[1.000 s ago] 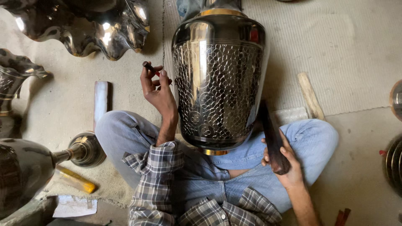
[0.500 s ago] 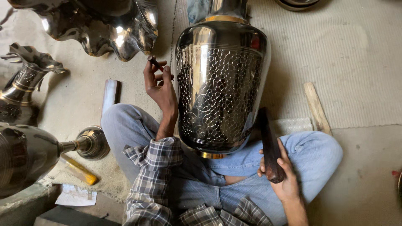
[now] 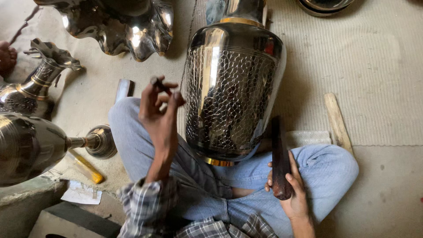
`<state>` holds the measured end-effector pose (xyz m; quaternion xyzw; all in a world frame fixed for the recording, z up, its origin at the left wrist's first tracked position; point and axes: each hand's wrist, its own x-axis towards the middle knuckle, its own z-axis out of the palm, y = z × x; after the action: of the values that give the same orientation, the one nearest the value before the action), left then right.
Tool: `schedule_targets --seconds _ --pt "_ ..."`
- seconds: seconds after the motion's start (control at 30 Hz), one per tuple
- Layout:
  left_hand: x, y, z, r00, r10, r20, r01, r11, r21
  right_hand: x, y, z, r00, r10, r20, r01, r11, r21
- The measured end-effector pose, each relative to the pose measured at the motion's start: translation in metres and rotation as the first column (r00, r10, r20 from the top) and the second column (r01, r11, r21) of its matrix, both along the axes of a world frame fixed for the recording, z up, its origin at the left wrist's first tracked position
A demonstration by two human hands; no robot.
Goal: The person sits cross-legged on the floor and uses a hammer and a small punch to create a textured pattern on a large metal vase. They repeatedly strike the punch against the vase surface to form a decorative design.
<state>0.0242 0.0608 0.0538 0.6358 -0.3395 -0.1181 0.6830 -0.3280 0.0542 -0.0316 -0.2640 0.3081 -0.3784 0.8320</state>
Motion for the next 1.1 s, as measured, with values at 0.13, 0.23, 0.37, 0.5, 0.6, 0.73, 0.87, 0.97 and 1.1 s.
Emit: schedule_targets --seconds 0.13,0.23,0.37,0.5,0.6,0.73,0.87,0.97,1.1 --pt "-0.010 0.041 -0.011 0.992 -0.120 0.037 0.121 0.992 -0.022 -0.005 0.000 -0.004 1.000 0.025 0.004 -0.026 0.999 0.033" --pt "-0.010 0.054 -0.024 0.990 -0.139 0.001 0.139 0.989 -0.058 -0.006 -0.001 -0.007 0.999 0.034 -0.003 -0.034 0.999 0.009" --pt "-0.009 0.056 -0.037 0.977 -0.159 -0.141 0.158 0.987 -0.023 -0.005 -0.005 -0.010 0.997 0.009 -0.072 -0.011 1.000 -0.017" --pt "-0.014 0.049 -0.041 0.940 -0.221 -0.260 0.235 0.972 0.021 -0.006 -0.005 -0.007 0.982 -0.031 -0.187 0.027 0.999 -0.024" --pt "-0.022 0.044 -0.045 0.913 -0.257 -0.316 0.272 0.962 0.003 -0.011 -0.003 0.001 0.974 -0.016 -0.224 -0.008 0.994 -0.105" --pt "-0.025 0.036 -0.051 0.884 -0.317 -0.343 0.339 0.941 0.006 -0.012 0.000 0.023 0.962 0.016 -0.272 -0.073 0.977 -0.201" --pt "-0.033 0.028 -0.056 0.832 -0.381 -0.404 0.357 0.924 -0.136 -0.003 -0.004 0.055 0.968 0.047 -0.247 -0.125 0.943 -0.309" --pt "-0.038 0.022 -0.060 0.838 -0.376 -0.397 0.351 0.926 -0.136 0.007 -0.010 0.081 0.910 -0.076 -0.407 -0.088 0.925 -0.369" --pt "-0.040 0.018 -0.063 0.870 -0.360 -0.336 0.343 0.933 -0.112 0.014 -0.015 0.113 0.770 -0.174 -0.614 -0.157 0.881 -0.446"
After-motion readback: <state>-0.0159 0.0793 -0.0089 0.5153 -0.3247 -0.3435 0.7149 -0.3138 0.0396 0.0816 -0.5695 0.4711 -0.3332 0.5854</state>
